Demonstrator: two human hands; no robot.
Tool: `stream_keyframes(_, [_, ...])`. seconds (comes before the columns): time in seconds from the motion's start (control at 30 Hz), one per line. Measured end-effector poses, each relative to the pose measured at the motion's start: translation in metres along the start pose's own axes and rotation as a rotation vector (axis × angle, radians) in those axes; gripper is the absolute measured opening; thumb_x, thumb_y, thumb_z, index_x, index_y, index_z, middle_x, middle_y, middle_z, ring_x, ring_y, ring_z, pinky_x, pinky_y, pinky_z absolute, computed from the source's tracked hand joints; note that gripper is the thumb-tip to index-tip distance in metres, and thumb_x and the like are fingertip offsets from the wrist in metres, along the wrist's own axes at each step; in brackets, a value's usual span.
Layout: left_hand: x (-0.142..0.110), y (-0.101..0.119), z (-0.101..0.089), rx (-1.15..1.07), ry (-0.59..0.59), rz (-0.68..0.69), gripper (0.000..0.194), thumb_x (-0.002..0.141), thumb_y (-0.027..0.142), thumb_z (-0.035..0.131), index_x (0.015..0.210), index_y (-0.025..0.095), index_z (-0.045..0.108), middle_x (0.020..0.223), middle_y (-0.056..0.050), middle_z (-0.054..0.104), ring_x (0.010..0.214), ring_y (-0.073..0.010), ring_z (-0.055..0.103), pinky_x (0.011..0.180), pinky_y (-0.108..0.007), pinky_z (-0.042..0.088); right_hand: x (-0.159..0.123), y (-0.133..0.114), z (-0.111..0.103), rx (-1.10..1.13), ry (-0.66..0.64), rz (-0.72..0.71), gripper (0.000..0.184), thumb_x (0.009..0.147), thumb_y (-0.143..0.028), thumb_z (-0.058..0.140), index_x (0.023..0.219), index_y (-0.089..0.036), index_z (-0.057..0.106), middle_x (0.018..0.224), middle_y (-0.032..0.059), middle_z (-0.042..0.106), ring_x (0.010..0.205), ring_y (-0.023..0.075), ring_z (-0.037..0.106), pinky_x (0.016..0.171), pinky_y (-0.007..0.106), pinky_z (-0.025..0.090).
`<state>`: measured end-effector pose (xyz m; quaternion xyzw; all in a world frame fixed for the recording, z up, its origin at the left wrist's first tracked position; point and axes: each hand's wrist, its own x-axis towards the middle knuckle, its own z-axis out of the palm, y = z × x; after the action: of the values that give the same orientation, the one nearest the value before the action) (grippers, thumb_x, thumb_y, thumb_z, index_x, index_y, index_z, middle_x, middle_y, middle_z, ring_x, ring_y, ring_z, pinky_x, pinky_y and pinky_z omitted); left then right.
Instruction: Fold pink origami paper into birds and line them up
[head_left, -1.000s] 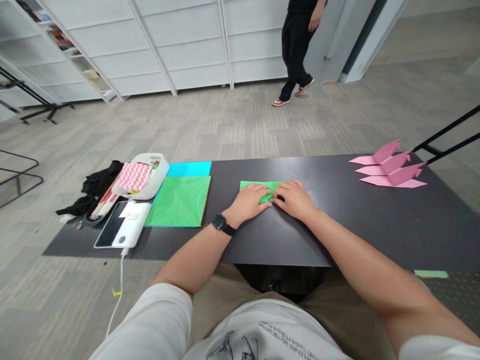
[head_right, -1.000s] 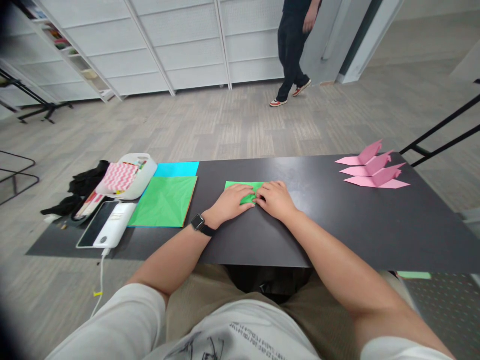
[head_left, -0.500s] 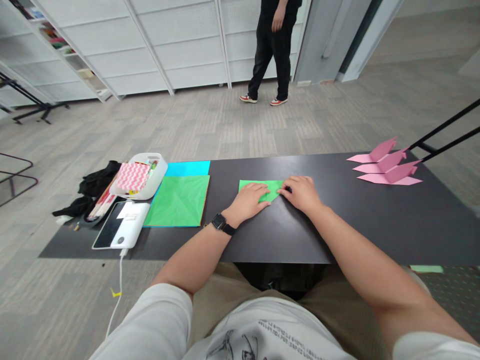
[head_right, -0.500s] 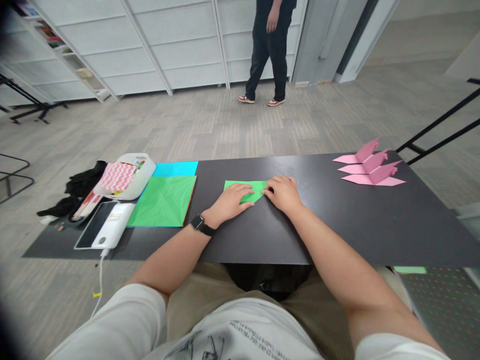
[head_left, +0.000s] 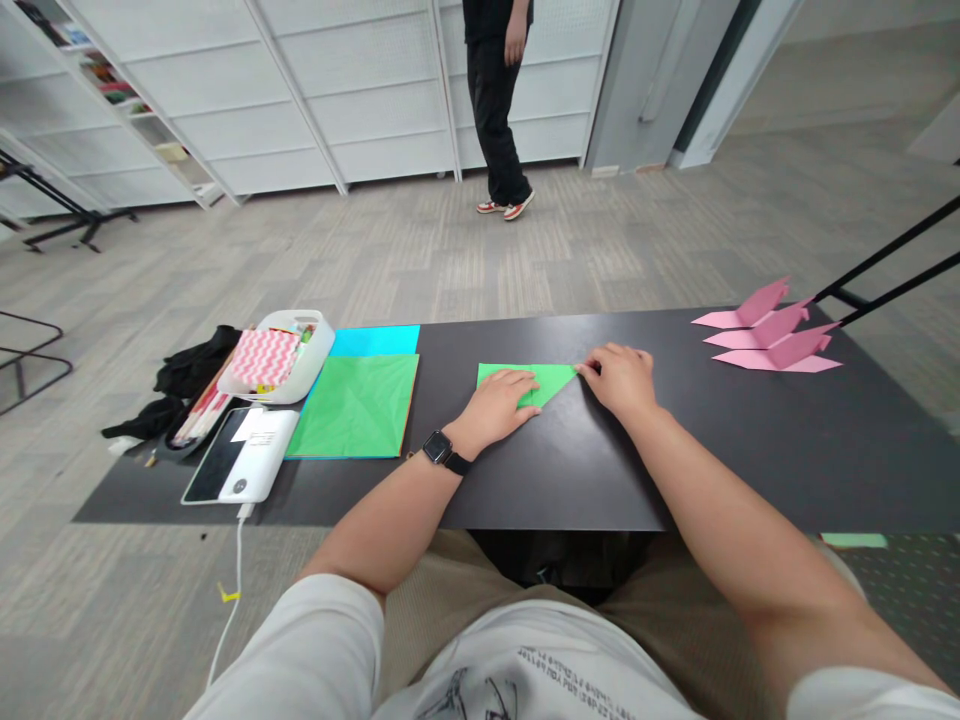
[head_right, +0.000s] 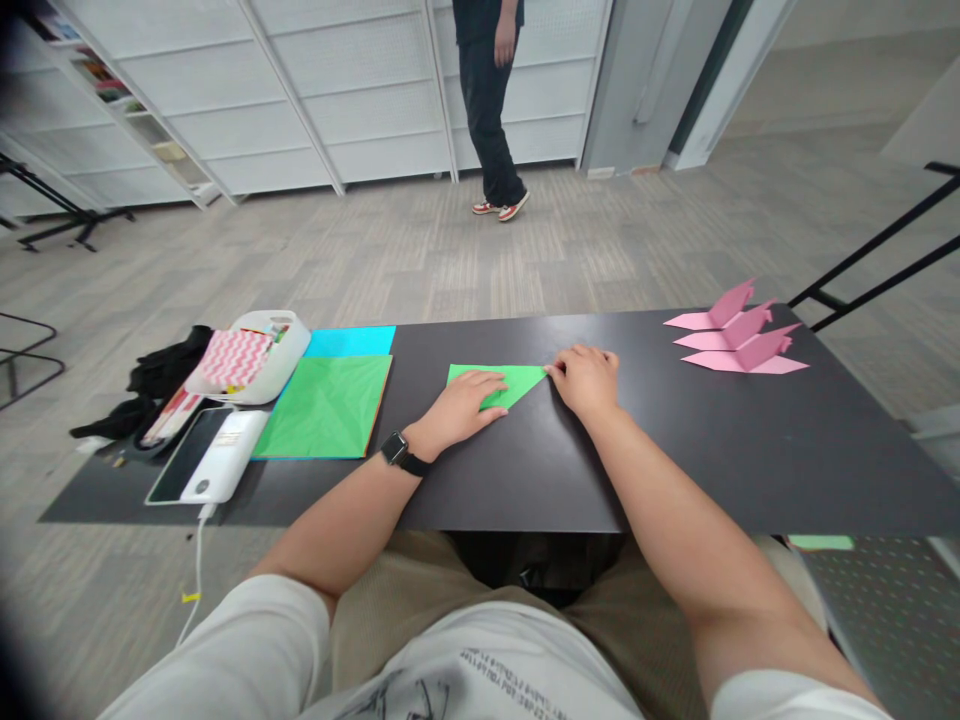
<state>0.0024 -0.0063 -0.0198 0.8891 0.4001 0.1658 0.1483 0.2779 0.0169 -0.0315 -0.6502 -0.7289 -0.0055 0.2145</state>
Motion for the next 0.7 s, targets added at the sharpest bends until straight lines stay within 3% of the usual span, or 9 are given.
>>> stream_keyframes(0.37, [-0.001, 0.003, -0.004, 0.002, -0.015, -0.005, 0.039, 0.104, 0.039, 0.068, 0.137, 0.021, 0.071, 0.155, -0.01, 0.065, 0.144, -0.0281, 0.058, 0.129, -0.047, 0.04, 0.004, 0.016, -0.005, -0.045, 0.061, 0.14, 0.025, 0.101, -0.041, 0.061, 0.094, -0.022, 0.076, 0.104, 0.0132, 0.075, 0.103, 0.0332, 0.061, 0.1, 0.053, 0.037])
stream_keyframes(0.43, [-0.001, 0.004, -0.005, 0.001, -0.018, 0.007, 0.038, 0.104, 0.038, 0.067, 0.137, 0.021, 0.07, 0.154, -0.01, 0.065, 0.144, -0.0285, 0.059, 0.129, -0.048, 0.041, 0.002, 0.018, -0.008, 0.029, 0.068, 0.05, 0.022, 0.1, -0.035, 0.06, 0.108, -0.023, 0.077, 0.112, 0.0142, 0.075, 0.109, 0.0347, 0.062, 0.1, 0.052, 0.042])
stream_keyframes(0.57, [-0.003, 0.005, -0.006, -0.019, -0.002, 0.031, 0.036, 0.102, 0.033, 0.067, 0.136, 0.02, 0.07, 0.152, -0.011, 0.065, 0.144, -0.0286, 0.059, 0.128, -0.047, 0.042, -0.001, 0.017, -0.011, 0.204, -0.064, -0.319, 0.032, 0.095, -0.024, 0.06, 0.123, -0.029, 0.076, 0.128, 0.0098, 0.075, 0.123, 0.0329, 0.064, 0.112, 0.055, 0.043])
stream_keyframes(0.7, [-0.002, 0.006, -0.008, -0.056, 0.035, 0.016, 0.039, 0.097, 0.037, 0.075, 0.132, 0.021, 0.068, 0.146, -0.011, 0.068, 0.139, -0.0302, 0.061, 0.125, -0.049, 0.045, -0.003, 0.012, -0.007, 0.234, -0.122, -0.41, 0.026, 0.097, -0.026, 0.061, 0.116, -0.031, 0.078, 0.123, 0.0056, 0.078, 0.12, 0.0314, 0.068, 0.121, 0.065, 0.035])
